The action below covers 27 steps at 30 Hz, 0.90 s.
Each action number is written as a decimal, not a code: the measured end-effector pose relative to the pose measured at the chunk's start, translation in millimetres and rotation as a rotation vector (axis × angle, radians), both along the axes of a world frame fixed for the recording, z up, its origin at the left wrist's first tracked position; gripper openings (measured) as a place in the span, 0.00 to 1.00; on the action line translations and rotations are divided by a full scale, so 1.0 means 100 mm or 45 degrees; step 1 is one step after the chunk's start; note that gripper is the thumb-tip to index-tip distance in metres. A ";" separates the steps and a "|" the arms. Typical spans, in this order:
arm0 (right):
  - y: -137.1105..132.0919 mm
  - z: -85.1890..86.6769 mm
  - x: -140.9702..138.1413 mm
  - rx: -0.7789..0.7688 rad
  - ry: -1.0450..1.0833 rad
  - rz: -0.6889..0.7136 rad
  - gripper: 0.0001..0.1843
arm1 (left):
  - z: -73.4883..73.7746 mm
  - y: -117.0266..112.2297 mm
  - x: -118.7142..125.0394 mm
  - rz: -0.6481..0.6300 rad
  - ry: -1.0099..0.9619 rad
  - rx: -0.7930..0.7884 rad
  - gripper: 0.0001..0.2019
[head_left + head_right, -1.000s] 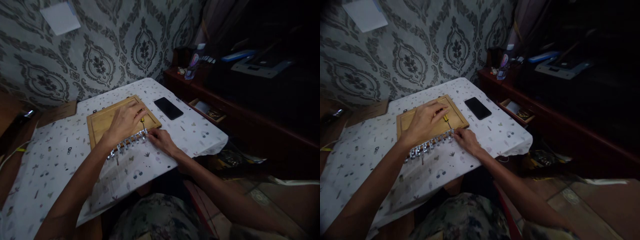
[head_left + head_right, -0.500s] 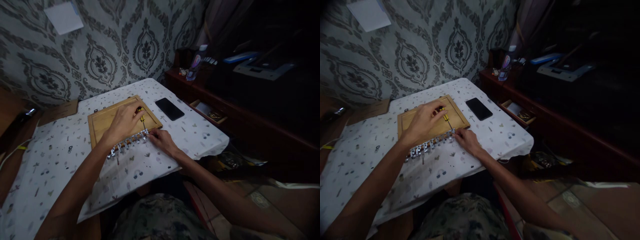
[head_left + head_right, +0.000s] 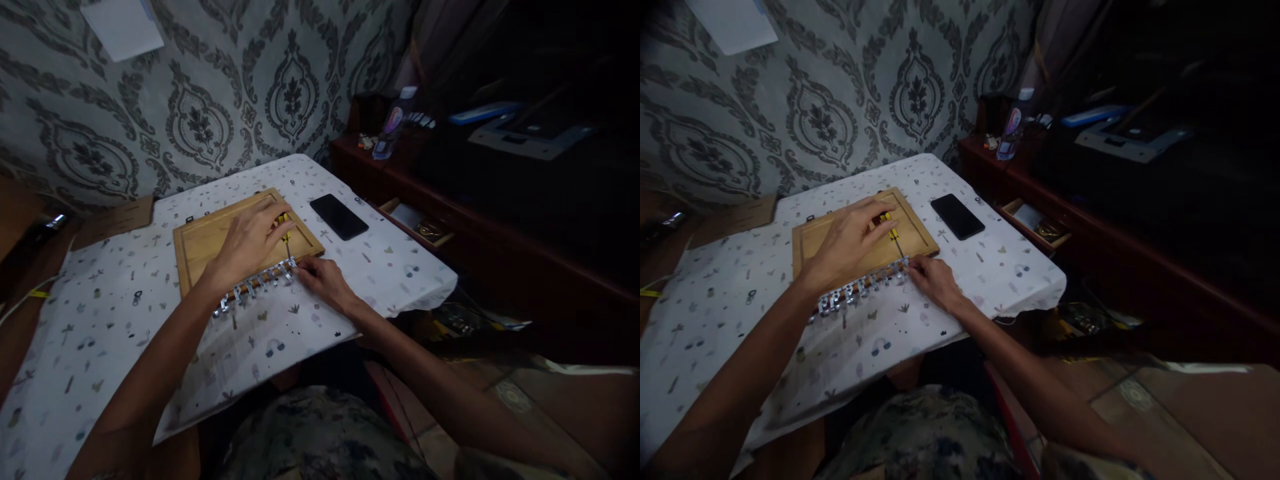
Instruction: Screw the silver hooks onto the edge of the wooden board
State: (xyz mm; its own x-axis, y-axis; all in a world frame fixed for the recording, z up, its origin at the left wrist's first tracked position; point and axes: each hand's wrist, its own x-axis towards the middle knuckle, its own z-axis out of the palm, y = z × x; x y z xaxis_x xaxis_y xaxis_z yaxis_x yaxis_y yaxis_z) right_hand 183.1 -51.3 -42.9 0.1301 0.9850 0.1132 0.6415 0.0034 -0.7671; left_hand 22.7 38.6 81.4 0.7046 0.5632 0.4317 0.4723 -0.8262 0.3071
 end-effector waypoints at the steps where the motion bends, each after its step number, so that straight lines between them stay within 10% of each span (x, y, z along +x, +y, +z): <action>1: 0.00 0.00 0.00 -0.002 0.002 -0.003 0.14 | -0.01 -0.01 0.01 0.021 -0.005 0.025 0.13; 27: 0.00 -0.01 0.01 -0.009 0.008 0.011 0.14 | -0.04 0.08 0.03 -0.021 -0.132 -0.059 0.13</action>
